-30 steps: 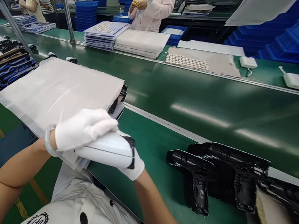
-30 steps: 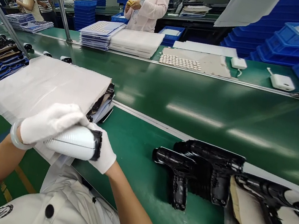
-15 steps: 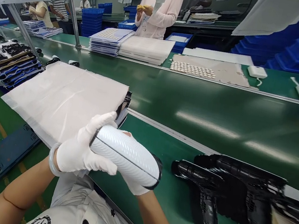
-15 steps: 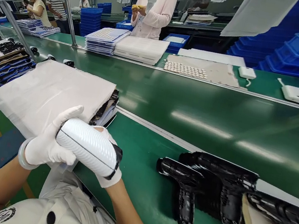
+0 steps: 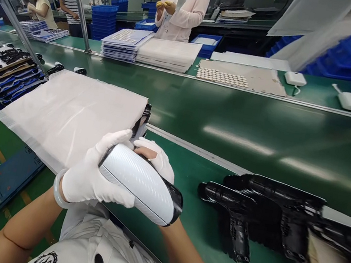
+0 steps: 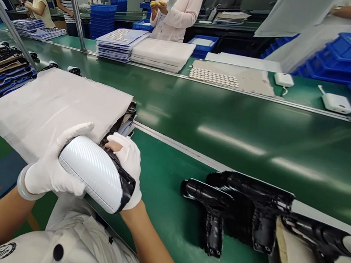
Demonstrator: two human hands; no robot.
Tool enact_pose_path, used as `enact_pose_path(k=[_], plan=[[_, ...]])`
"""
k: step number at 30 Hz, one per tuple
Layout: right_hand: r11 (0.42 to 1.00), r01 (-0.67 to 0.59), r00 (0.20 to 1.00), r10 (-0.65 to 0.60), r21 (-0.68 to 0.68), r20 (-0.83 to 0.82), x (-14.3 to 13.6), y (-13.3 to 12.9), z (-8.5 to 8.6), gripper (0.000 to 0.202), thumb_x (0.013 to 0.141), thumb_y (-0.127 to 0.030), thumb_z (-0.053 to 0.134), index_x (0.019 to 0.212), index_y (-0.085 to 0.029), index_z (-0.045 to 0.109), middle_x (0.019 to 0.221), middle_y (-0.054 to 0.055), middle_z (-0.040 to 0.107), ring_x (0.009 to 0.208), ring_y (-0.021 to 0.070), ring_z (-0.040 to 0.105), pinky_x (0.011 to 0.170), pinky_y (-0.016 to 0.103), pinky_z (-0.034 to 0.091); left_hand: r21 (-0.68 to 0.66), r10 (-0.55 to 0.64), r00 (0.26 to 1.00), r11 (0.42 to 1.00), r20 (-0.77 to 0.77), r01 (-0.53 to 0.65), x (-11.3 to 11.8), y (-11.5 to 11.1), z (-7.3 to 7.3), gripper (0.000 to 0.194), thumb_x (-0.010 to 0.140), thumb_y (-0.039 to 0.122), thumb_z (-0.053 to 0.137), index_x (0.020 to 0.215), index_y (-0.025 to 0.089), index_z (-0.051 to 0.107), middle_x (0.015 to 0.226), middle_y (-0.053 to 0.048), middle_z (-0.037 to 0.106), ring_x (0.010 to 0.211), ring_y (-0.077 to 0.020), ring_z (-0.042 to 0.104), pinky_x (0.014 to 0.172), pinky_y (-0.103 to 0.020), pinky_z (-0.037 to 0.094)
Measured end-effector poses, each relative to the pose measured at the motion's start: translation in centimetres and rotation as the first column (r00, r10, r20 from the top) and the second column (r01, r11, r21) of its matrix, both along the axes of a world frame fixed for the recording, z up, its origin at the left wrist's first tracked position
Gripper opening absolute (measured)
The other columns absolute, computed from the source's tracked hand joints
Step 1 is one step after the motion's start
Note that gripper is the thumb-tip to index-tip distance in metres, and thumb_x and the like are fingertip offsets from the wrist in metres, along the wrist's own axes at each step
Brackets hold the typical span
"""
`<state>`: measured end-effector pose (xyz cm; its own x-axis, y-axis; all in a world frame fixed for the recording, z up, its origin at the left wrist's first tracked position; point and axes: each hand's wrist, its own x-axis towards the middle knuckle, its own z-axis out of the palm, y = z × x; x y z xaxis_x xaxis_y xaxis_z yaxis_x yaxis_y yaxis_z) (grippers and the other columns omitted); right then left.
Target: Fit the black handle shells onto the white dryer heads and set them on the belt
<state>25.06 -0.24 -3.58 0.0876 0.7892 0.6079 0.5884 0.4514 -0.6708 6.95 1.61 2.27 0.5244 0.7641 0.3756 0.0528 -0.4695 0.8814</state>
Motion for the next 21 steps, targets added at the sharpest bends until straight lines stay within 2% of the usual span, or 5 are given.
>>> enact_pose_path(k=[4,8,13,16,21], plan=[[0.983,0.045,0.994,-0.062,0.178,0.09,0.4,-0.5,0.1,0.015,0.091,-0.027,0.049,0.096,-0.026,0.063,0.105,0.007,0.071,0.106,0.0241,0.067,0.097,0.043,0.051,-0.018,0.016,0.999,1.0,-0.039,-0.017,0.0,0.1,0.3,0.101,0.056,0.069,0.084,0.14,0.024,0.053,0.127,-0.012,0.063,0.115,-0.0319,0.063,0.103,-0.046,0.052],[0.921,0.196,0.949,-0.264,0.337,0.17,0.4,0.1,-0.3,0.013,0.092,-0.026,0.05,0.098,-0.025,0.062,0.108,0.009,0.072,0.111,0.0259,0.066,0.099,0.047,0.048,-0.013,-0.004,1.0,1.0,-0.005,0.004,-0.1,0.1,0.3,0.099,0.054,0.064,0.088,0.14,0.026,0.053,0.124,-0.01,0.063,0.114,-0.0298,0.062,0.105,-0.044,0.049],[0.902,0.225,0.925,-0.317,0.369,0.211,0.5,0.7,0.2,0.016,0.091,-0.019,0.048,0.084,-0.025,0.061,0.1,0.007,0.072,0.106,0.0253,0.067,0.098,0.047,0.047,-0.009,-0.005,1.0,1.0,0.003,0.005,-0.1,0.1,0.4,0.101,0.052,0.062,0.09,0.139,0.025,0.054,0.125,-0.011,0.062,0.114,-0.031,0.061,0.105,-0.046,0.049],[0.886,0.255,0.914,-0.351,0.387,0.202,0.8,0.5,0.6,0.015,0.091,-0.018,0.051,0.09,-0.026,0.063,0.104,0.007,0.072,0.112,0.0259,0.065,0.101,0.049,0.045,-0.019,0.002,1.0,1.0,-0.008,-0.002,0.0,0.0,0.7,0.101,0.051,0.06,0.091,0.138,0.025,0.054,0.126,-0.012,0.062,0.116,-0.032,0.061,0.104,-0.046,0.05],[0.837,0.287,0.836,-0.456,0.466,0.305,1.4,0.3,1.5,0.015,0.089,-0.012,0.053,0.088,-0.025,0.06,0.101,0.008,0.071,0.11,0.0267,0.066,0.092,0.046,0.049,-0.02,0.002,1.0,1.0,-0.027,-0.003,0.2,-0.1,0.9,0.103,0.048,0.059,0.093,0.137,0.024,0.054,0.128,-0.012,0.062,0.117,-0.0332,0.061,0.103,-0.046,0.051]])
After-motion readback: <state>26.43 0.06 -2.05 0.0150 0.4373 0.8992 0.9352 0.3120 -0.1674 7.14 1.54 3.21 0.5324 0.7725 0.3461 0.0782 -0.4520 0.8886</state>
